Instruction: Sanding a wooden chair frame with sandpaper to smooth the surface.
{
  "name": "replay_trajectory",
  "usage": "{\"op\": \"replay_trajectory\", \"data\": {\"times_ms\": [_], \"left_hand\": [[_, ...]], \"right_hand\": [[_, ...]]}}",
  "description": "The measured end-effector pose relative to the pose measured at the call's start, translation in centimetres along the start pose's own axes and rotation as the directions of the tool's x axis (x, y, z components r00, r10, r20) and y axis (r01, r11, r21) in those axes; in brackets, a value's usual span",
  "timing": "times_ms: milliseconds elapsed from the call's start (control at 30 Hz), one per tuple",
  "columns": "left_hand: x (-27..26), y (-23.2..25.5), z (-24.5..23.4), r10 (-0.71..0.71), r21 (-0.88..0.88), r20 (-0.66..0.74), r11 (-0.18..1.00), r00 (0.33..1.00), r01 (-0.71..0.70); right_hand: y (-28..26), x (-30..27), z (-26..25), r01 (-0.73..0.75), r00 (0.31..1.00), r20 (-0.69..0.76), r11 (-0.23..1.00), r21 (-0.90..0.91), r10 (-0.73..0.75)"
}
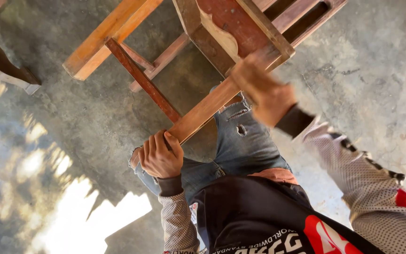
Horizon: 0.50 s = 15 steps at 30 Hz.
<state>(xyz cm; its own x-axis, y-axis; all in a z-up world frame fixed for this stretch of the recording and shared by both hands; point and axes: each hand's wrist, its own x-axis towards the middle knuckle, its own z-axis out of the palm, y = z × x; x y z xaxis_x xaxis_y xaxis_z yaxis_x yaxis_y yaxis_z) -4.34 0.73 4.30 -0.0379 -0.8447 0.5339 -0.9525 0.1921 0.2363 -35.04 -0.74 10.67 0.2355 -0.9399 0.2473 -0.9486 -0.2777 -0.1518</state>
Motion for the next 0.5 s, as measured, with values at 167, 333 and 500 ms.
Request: {"op": "replay_trajectory", "data": {"times_ms": [167,333,500], "left_hand": [[0.2,0.0,0.0,0.015,-0.019,0.004,1.0,1.0,-0.015],[0.2,0.2,0.0,0.002,-0.009,-0.015,1.0,1.0,-0.002],[0.3,0.1,-0.3,0.013,-0.026,0.003,1.0,1.0,-0.013]], "right_hand": [[3.6,-1.6,3.9,0.014,0.999,0.032,0.999,-0.04,-0.013],[1.5,-2.0,4.4,-0.073,0.996,-0.042,0.997,-0.008,0.073],[3.7,-1.6,2.7,0.011,1.0,-0.016,0.996,-0.094,-0.012]]}}
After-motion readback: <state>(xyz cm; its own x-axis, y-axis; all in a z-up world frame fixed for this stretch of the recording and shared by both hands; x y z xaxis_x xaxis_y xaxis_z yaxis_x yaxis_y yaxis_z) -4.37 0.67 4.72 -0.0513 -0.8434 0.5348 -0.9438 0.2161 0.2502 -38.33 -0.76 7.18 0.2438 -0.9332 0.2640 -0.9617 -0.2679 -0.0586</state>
